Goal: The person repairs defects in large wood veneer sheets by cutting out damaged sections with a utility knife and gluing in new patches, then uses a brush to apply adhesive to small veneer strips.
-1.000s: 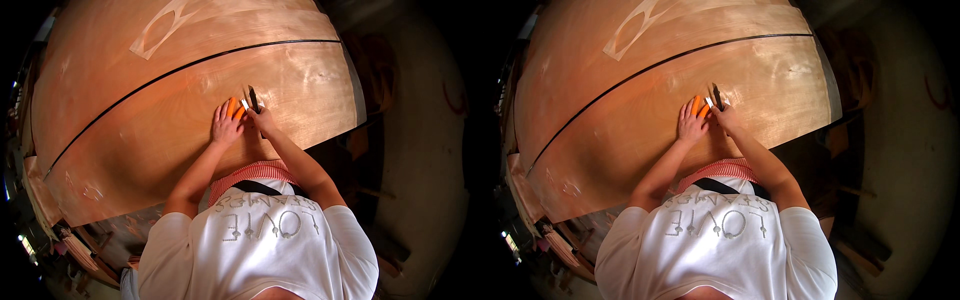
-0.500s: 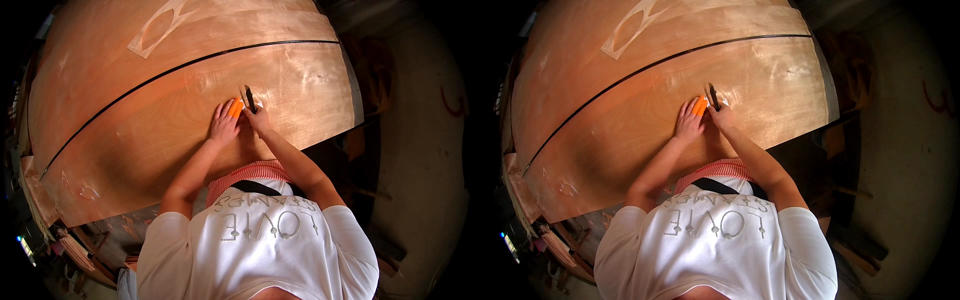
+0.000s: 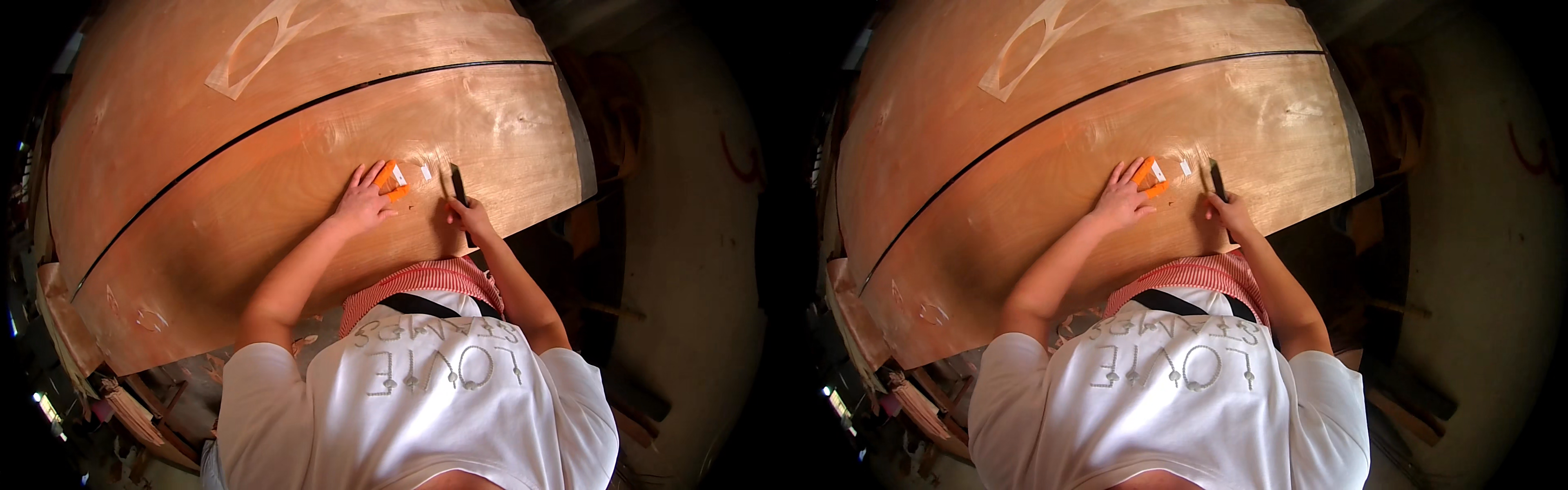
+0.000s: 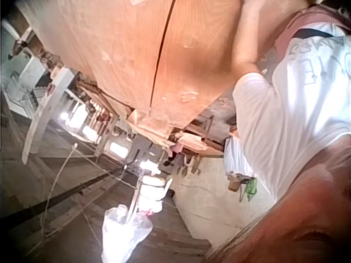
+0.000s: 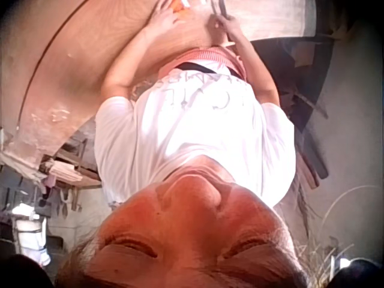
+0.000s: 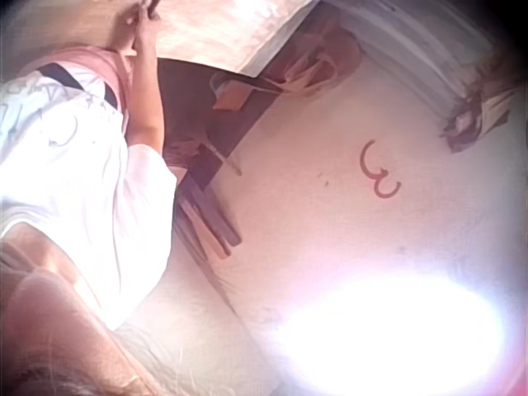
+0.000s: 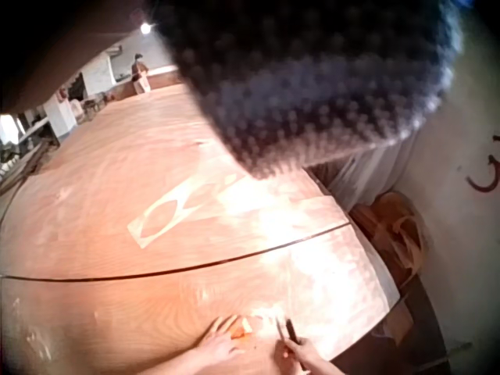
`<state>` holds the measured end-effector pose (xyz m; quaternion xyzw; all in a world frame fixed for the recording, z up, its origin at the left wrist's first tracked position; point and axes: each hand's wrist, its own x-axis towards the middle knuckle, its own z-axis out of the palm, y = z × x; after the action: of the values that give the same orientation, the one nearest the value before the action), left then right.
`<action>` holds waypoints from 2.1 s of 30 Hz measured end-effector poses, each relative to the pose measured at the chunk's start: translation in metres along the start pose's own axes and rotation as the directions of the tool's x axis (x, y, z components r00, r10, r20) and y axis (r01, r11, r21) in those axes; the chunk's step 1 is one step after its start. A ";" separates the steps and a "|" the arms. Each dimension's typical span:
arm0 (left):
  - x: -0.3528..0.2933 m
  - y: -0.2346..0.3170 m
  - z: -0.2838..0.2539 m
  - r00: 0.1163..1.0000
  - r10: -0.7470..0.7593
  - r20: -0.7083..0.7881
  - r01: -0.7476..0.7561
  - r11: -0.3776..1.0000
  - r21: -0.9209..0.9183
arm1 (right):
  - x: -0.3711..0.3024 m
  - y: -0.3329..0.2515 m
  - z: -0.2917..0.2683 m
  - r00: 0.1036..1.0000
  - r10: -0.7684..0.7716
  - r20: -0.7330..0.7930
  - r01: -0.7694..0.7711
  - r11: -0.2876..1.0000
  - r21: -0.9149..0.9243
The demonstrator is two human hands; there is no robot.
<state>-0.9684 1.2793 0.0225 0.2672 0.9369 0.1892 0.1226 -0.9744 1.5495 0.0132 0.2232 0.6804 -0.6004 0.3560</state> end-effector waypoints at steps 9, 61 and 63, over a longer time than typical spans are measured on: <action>0.034 0.001 0.016 0.752 -0.410 -0.516 0.360 0.911 -0.200 | -0.002 0.015 -0.020 0.997 -0.042 -0.062 0.054 0.978 0.203; -0.460 0.177 0.204 -0.098 -0.911 -0.400 0.808 0.163 -0.567 | -0.064 0.088 0.103 0.766 -0.419 0.487 0.404 -0.274 -0.873; -0.484 0.226 0.252 -0.046 -0.942 -0.334 0.897 0.108 -0.429 | -0.072 0.090 0.109 0.744 -0.447 0.497 0.441 -0.231 -0.868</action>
<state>-0.3825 1.2647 -0.0467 -0.4982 0.8509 0.1610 -0.0416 -0.8389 1.4682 0.0052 -0.3522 0.9218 -0.0243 0.1600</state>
